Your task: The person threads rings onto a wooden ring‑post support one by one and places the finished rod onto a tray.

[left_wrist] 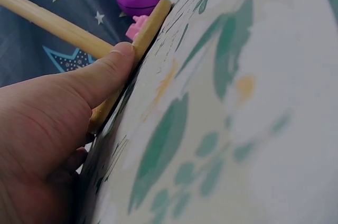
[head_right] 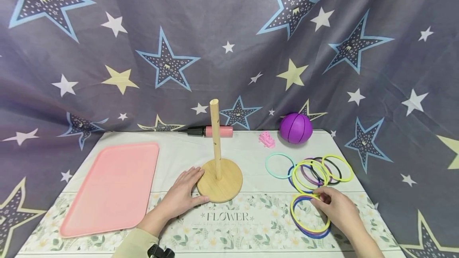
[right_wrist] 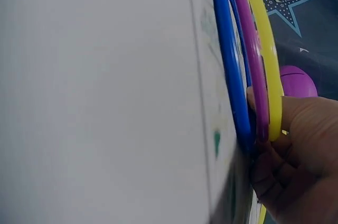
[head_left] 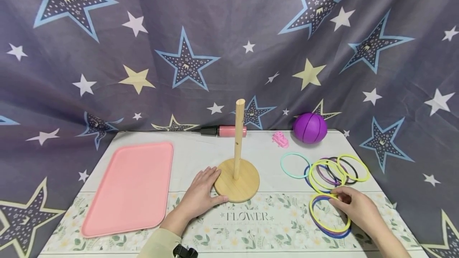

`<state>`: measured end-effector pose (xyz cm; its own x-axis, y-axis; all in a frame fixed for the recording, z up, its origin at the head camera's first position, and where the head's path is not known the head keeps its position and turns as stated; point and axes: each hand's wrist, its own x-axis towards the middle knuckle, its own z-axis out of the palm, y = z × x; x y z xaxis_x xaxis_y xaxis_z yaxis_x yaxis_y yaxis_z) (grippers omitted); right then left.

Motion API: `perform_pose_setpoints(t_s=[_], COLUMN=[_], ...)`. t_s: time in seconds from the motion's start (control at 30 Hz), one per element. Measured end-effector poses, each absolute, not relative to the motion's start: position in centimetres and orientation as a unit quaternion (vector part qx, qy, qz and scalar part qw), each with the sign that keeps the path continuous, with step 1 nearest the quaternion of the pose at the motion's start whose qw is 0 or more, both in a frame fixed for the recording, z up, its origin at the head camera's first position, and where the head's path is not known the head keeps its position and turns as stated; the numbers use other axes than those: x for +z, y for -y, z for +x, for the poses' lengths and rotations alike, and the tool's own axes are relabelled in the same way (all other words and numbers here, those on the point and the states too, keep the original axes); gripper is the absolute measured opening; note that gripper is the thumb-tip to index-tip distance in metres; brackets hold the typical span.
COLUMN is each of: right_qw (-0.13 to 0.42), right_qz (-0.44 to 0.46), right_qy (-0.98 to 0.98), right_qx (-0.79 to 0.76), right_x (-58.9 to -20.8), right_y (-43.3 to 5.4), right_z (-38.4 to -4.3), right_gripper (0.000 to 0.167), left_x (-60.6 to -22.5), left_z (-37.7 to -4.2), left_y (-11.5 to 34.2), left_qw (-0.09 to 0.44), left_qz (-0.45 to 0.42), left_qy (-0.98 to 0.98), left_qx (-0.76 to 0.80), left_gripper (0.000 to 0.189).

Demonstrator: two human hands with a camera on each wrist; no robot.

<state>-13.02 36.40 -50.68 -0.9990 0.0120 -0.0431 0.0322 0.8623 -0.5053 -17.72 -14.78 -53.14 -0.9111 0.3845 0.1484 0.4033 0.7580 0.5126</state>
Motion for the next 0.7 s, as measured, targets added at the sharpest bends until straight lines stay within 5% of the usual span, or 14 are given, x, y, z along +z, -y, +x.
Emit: perform_pose_setpoints(t_s=[0.7], right_qw=[-0.050], right_qz=[0.018], right_qy=[-0.958], right_qx=[-0.281], right_x=[-51.4], right_y=[-32.6], right_z=[-16.3], right_gripper=[0.029], left_x=[-53.0], left_z=[-18.7], left_y=[15.0], left_qw=[0.020], left_qz=[-0.185], left_qy=[0.920], left_qx=[-0.344], left_gripper=[0.080])
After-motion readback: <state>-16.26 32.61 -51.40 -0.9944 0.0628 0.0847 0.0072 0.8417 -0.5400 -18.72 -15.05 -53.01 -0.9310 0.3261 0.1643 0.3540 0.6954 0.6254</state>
